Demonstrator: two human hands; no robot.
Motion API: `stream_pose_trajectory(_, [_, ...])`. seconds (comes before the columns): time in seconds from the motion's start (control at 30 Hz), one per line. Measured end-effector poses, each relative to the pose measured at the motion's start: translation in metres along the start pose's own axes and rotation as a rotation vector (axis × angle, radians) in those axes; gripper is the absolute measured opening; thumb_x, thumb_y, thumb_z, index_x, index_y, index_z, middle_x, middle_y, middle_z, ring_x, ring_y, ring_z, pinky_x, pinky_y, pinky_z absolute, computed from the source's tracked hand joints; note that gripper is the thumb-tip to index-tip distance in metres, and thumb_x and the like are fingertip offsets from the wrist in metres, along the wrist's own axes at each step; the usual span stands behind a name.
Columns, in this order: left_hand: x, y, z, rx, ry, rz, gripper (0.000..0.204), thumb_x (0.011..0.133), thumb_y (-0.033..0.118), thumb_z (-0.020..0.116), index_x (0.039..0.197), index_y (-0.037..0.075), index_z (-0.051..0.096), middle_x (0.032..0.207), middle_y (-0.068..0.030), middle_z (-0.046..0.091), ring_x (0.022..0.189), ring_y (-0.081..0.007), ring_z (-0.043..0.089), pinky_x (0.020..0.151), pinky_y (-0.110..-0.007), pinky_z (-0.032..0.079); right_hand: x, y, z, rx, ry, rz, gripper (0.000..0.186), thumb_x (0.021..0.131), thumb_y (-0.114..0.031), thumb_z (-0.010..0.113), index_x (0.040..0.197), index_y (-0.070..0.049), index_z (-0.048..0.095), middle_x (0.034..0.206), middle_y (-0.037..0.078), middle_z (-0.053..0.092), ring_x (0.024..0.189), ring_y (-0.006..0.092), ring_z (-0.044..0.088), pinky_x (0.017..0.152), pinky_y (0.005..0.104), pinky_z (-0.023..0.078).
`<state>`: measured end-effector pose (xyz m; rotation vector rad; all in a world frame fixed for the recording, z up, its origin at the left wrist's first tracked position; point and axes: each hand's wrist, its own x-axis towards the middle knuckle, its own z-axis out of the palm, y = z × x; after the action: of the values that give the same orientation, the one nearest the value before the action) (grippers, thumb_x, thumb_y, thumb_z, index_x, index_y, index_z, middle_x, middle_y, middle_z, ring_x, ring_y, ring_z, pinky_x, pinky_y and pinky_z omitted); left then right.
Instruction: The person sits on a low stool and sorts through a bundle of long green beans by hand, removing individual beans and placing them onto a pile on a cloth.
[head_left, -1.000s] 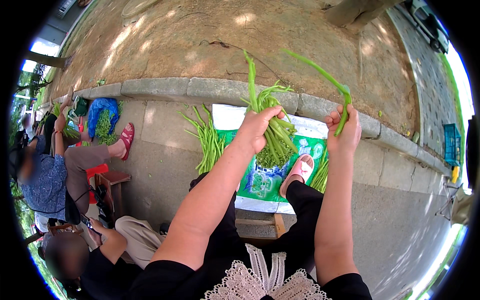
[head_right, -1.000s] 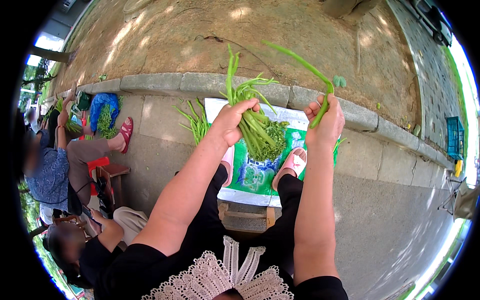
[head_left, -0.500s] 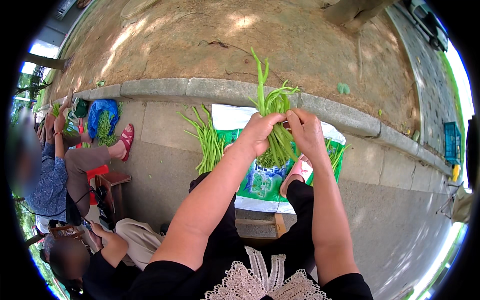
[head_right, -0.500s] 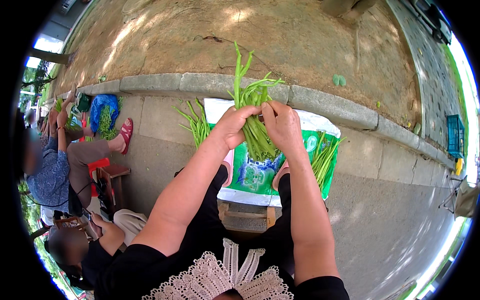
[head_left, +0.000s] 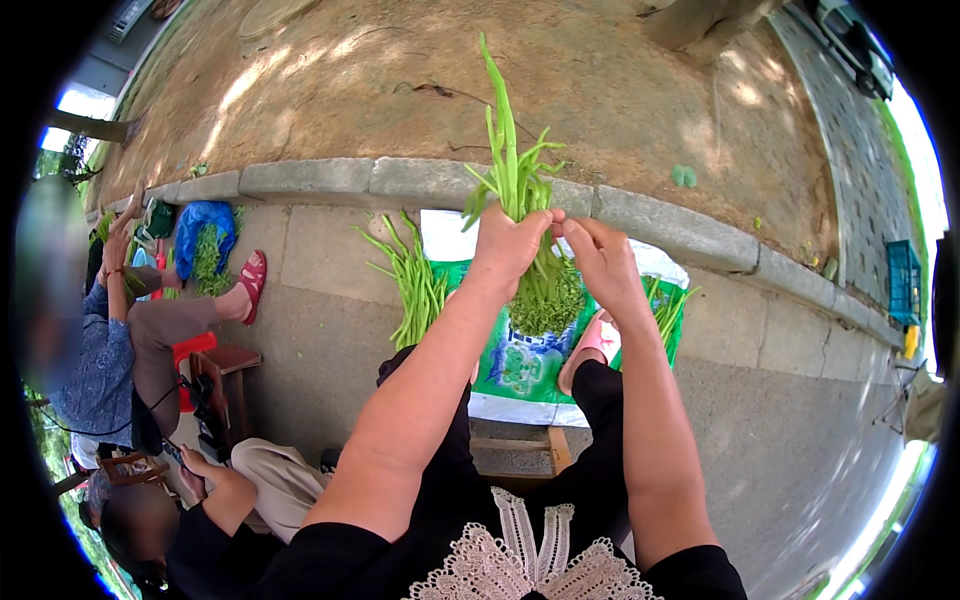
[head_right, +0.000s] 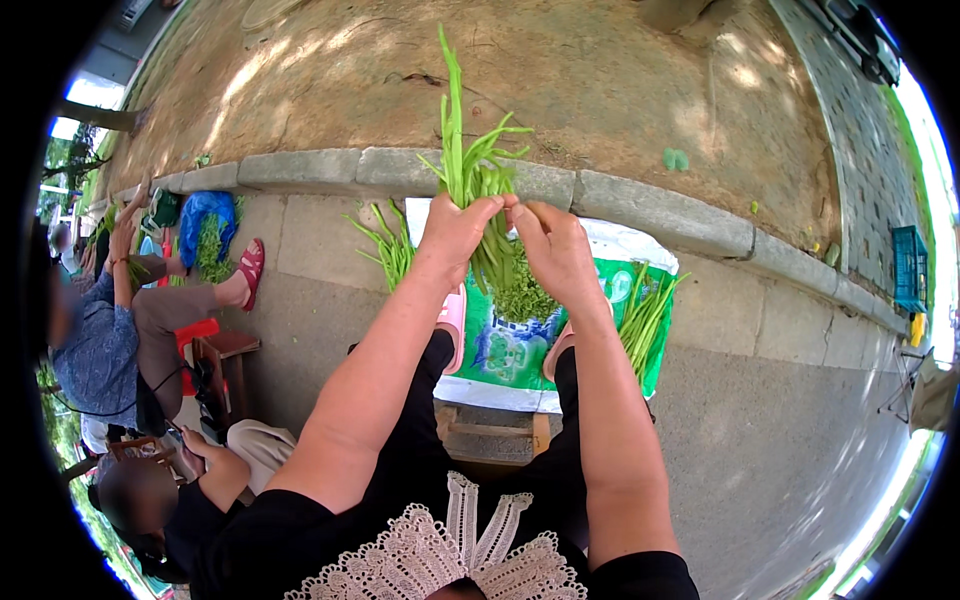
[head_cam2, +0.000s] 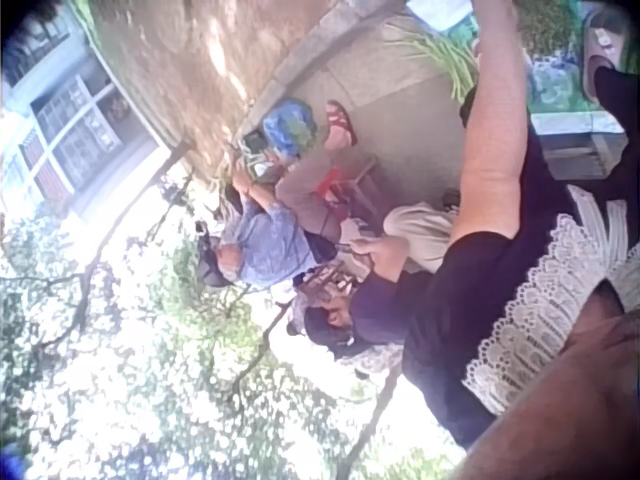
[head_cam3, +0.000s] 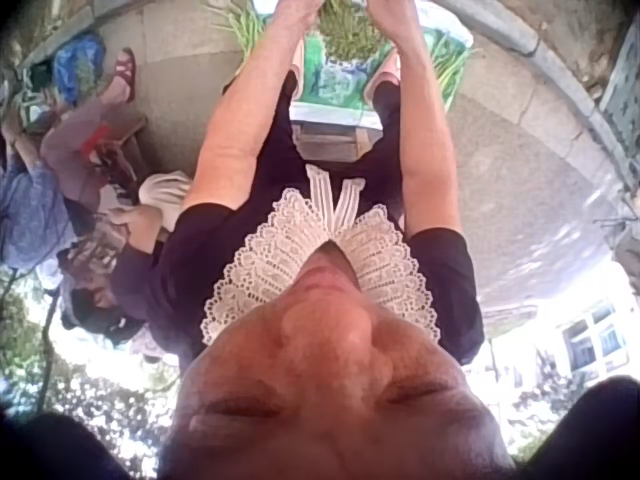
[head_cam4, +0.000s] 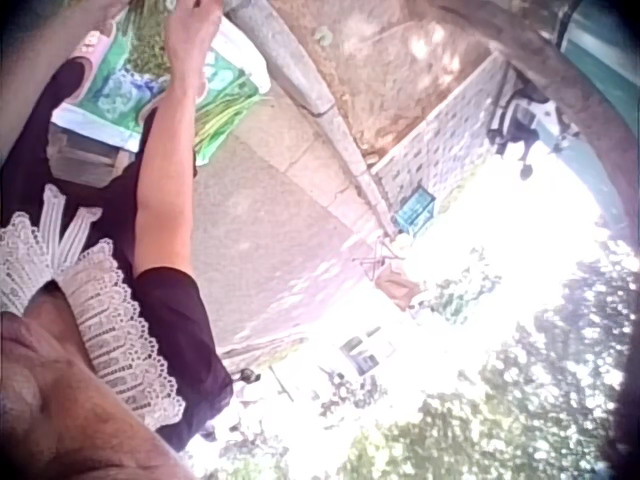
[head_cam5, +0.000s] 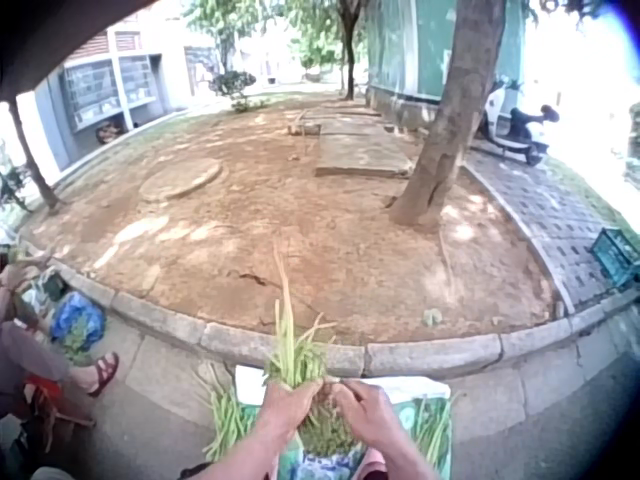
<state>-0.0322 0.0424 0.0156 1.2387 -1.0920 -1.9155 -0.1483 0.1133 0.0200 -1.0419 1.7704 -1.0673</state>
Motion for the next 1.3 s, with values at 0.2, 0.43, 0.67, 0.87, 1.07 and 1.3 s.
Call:
stream_pose_trajectory(0.2, [-0.008, -0.002, -0.004, 1.168, 0.094, 0.425, 0.017, 0.076, 0.013, 0.054, 0.087, 0.0, 0.055, 0.084, -0.0203, 0.06, 0.074, -0.0351, 0.061, 0.062, -0.044, 0.048, -0.002, 0.004, 0.029, 0.721, -0.29, 0.278, 0.071, 0.081, -0.047, 0.061, 0.128, 0.001, 0.036, 0.123, 0.013, 0.045, 0.11, 0.0192, 0.045, 0.091, 0.0342, 0.041])
stream_pose_trajectory(0.43, [-0.015, -0.019, 0.005, 1.514, -0.095, 0.459, 0.026, 0.071, 0.013, 0.058, 0.093, -0.001, 0.054, 0.097, -0.0196, 0.055, 0.075, -0.0366, 0.06, 0.064, -0.043, 0.049, 0.002, 0.022, 0.049, 1.21, -0.047, 0.499, 0.041, 0.079, -0.034, 0.066, 0.106, -0.006, 0.053, 0.102, 0.006, 0.057, 0.095, 0.0154, 0.054, 0.081, 0.0318, 0.045])
stream_pose_trajectory(0.67, [-0.017, -0.018, 0.005, 1.03, -0.27, 0.574, 0.055, 0.068, 0.01, 0.062, 0.119, -0.001, 0.044, 0.119, -0.0224, 0.046, 0.098, -0.0354, 0.055, 0.08, -0.037, 0.047, 0.012, 0.029, 0.029, 1.163, 0.096, 0.457, 0.022, 0.081, -0.025, 0.064, 0.094, -0.009, 0.057, 0.089, 0.005, 0.06, 0.081, 0.0167, 0.057, 0.073, 0.0307, 0.048])
stream_pose_trajectory(0.87, [-0.01, 0.011, -0.012, 0.362, -0.44, 0.063, 0.038, 0.08, 0.017, 0.063, 0.114, 0.002, 0.054, 0.096, -0.0043, 0.061, 0.085, -0.0097, 0.054, 0.076, -0.029, 0.044, 0.014, 0.015, 0.007, 1.182, 0.036, 0.375, 0.017, 0.081, -0.017, 0.06, 0.091, -0.003, 0.055, 0.081, 0.007, 0.058, 0.073, 0.0181, 0.058, 0.066, 0.0317, 0.049])
stream_pose_trajectory(1.07, [-0.006, 0.011, -0.018, 0.168, -0.44, -0.014, 0.037, 0.082, 0.036, 0.063, 0.098, 0.003, 0.061, 0.084, -0.0014, 0.061, 0.078, -0.0076, 0.053, 0.07, -0.023, 0.042, 0.004, -0.008, -0.007, 0.998, -0.099, 0.304, 0.017, 0.077, -0.007, 0.059, 0.092, 0.0, 0.054, 0.076, 0.009, 0.058, 0.068, 0.0195, 0.059, 0.062, 0.0318, 0.049])
stream_pose_trajectory(1.3, [-0.005, 0.011, -0.014, -0.373, -0.573, -0.121, 0.049, 0.082, 0.031, 0.062, 0.119, 0.002, 0.047, 0.109, -0.0148, 0.058, 0.101, -0.0237, 0.057, 0.086, -0.038, 0.048, -0.01, -0.015, 0.008, 0.715, -0.425, 0.227, 0.03, 0.069, -0.002, 0.061, 0.097, 0.002, 0.051, 0.075, 0.011, 0.057, 0.062, 0.0232, 0.059, 0.06, 0.0344, 0.05])
